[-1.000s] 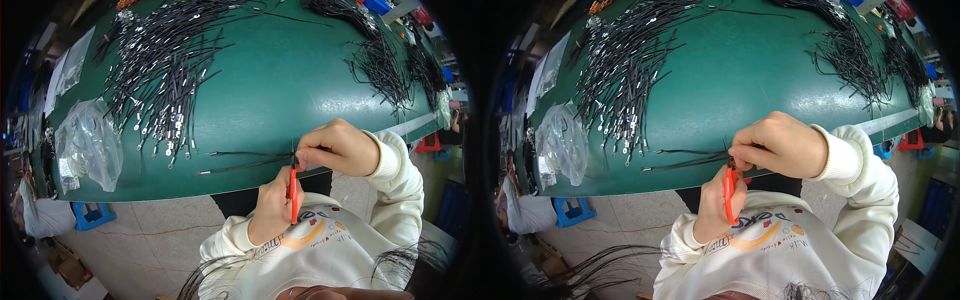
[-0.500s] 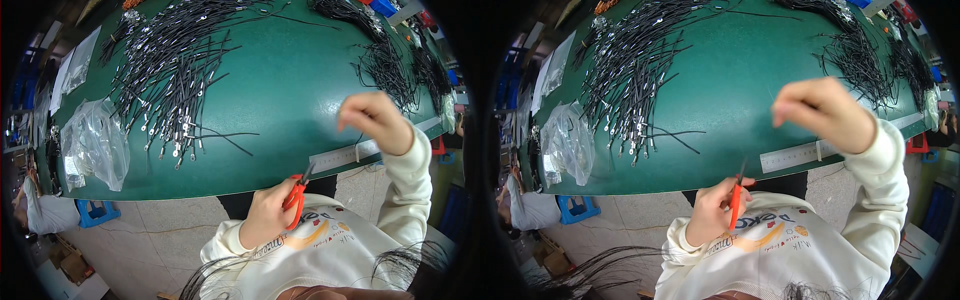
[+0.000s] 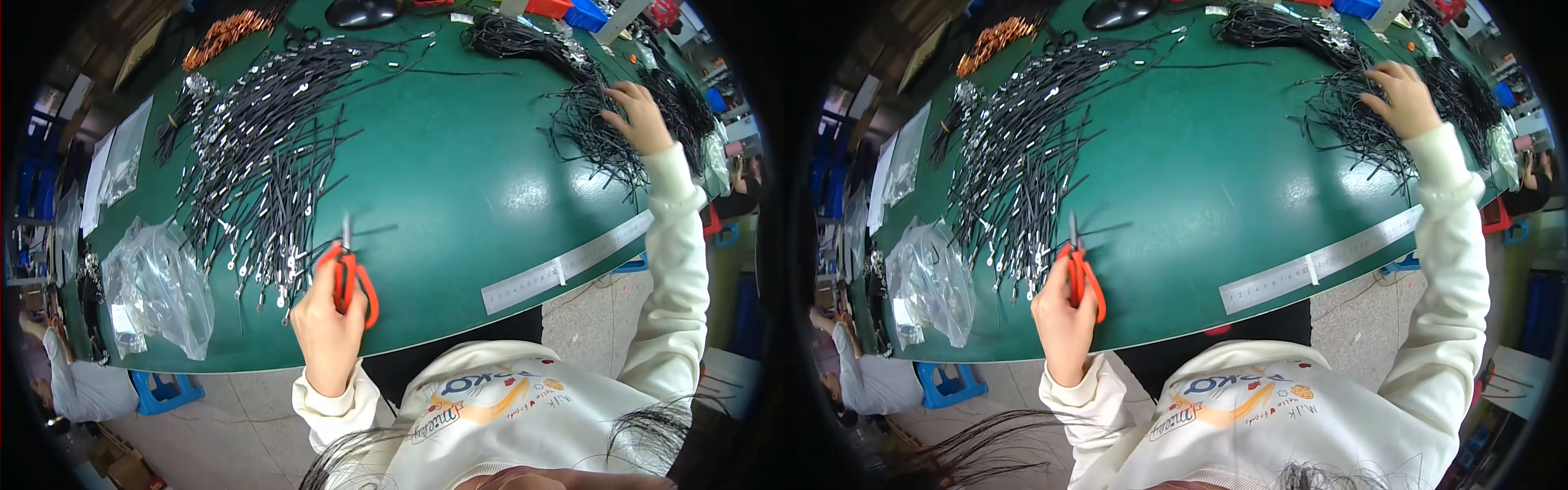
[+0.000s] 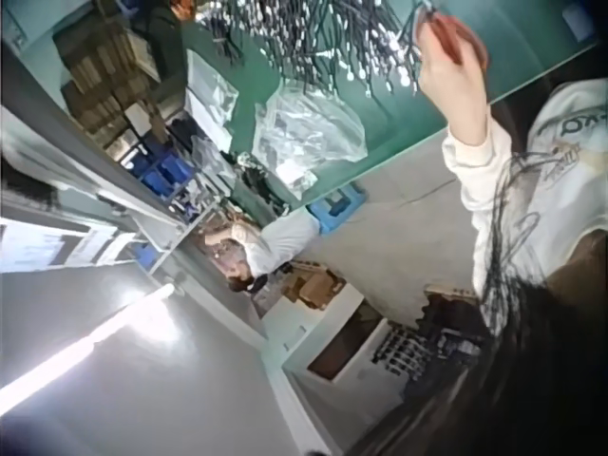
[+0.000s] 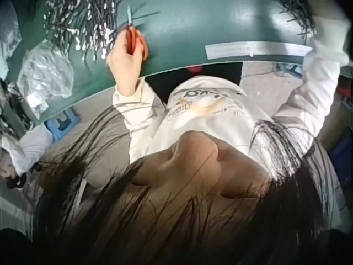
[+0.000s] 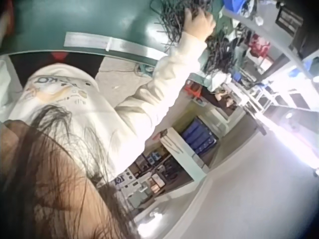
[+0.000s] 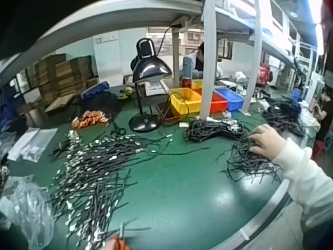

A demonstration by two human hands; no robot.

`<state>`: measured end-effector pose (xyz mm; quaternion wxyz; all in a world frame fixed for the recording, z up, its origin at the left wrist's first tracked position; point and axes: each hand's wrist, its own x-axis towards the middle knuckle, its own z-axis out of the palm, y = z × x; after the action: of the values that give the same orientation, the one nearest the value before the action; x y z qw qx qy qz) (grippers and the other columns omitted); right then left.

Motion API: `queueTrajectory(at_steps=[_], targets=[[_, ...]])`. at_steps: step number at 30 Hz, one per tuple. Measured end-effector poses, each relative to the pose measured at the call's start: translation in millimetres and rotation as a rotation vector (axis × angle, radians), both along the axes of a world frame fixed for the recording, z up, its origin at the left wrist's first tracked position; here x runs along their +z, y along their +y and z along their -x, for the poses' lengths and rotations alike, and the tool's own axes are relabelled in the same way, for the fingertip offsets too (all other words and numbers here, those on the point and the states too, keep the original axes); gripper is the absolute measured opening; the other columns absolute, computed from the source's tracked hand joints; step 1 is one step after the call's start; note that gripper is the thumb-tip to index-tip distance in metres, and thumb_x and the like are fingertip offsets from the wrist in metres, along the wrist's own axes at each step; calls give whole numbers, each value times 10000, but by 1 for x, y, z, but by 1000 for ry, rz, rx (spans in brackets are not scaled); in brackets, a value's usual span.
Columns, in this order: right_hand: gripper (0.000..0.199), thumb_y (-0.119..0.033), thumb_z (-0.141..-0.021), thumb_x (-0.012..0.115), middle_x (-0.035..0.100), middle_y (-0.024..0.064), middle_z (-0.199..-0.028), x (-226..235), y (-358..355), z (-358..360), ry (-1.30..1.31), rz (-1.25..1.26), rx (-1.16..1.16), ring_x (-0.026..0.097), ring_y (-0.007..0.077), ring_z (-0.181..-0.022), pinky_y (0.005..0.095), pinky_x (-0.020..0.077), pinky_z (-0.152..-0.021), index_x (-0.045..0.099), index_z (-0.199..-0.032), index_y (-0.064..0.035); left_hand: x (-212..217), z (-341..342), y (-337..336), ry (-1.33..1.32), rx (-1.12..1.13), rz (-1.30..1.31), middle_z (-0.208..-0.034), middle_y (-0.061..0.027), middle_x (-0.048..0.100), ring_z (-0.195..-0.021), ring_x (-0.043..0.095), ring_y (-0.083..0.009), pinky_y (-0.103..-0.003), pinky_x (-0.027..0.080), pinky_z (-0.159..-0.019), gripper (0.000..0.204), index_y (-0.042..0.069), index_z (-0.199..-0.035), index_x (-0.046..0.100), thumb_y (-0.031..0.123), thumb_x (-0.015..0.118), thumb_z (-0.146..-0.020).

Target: The person measures wires against a ruler and cuts them with scissors.

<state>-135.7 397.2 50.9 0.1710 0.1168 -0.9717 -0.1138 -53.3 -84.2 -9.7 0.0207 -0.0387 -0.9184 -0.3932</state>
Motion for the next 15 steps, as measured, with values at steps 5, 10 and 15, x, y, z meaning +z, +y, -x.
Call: queueTrajectory(at_steps=[5, 10, 15], targets=[[268, -244, -818, 648, 626, 105, -1034, -25, -87, 64, -99, 274, 303, 569, 306, -1006, 390, 460, -889, 655, -1024, -72, -27, 12, 7, 386, 123, 119, -894, -155, 656, -636, 612, -257, -324, 478, -582, 319, -32, -1046, 617, 3, 658, -732], [273, -197, -838, 631, 609, 130, -1040, -65, -152, 122, -162, 478, 347, 568, 311, -1006, 392, 450, -892, 629, -1074, -61, -22, 8, 10, 413, 159, 22, -933, -113, 659, -666, 574, -222, -307, 458, -607, 311, -31, -1025, 637, -2, 693, -721], [322, -201, -788, 692, 551, 102, -1038, -91, -184, 149, 10, 546, 316, 519, 306, -1017, 365, 443, -900, 613, -1090, -121, -23, 12, 9, 511, 93, 144, -933, -100, 640, -845, 559, -232, -323, 441, -705, 263, -3, -987, 657, -17, 687, -725]])
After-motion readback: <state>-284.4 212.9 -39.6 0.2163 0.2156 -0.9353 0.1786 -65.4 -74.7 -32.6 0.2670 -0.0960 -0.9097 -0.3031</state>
